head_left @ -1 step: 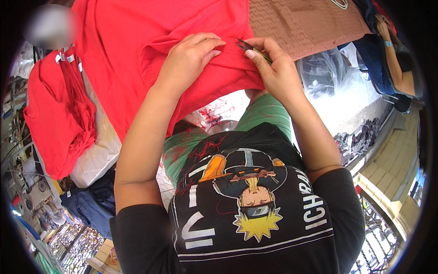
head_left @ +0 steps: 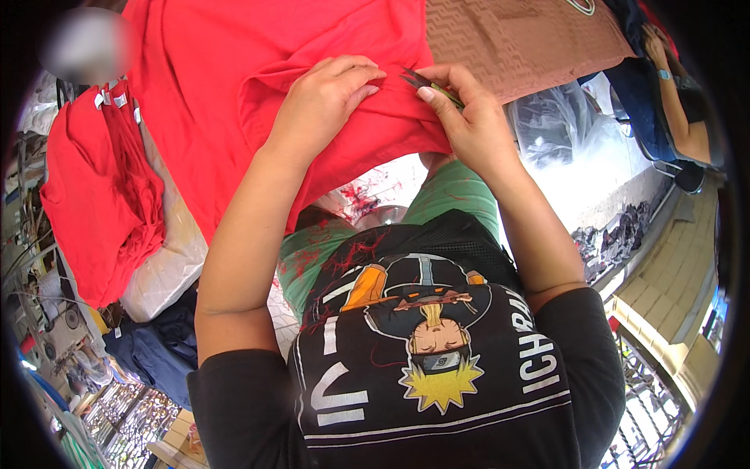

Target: The person trims loose threads from red shirts using a small pair of snips. The person handles several shirts one by one, inspecting the seams and removing excess thread before setting each one aside.

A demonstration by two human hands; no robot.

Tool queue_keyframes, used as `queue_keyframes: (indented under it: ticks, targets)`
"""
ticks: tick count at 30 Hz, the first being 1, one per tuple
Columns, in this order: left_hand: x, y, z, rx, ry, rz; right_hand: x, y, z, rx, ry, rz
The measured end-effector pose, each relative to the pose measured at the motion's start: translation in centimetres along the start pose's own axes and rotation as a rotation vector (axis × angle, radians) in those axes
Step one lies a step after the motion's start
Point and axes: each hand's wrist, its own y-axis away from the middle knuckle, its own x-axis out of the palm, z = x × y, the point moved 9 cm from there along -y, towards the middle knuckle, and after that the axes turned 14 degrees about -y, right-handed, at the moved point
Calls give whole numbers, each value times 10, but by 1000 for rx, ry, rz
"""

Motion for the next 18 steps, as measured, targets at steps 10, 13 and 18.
queue_keyframes:
  ticks: [10, 13, 18]
  targets:
    - [2, -2, 10, -133, 178, 70, 4, -2, 1, -54, 59, 46]
    - [2, -4, 16, -207, 246, 101, 7, -3, 7, -87, 93, 86]
    - [5, -3, 20, -264, 260, 170, 11, -3, 13, -129, 164, 87]
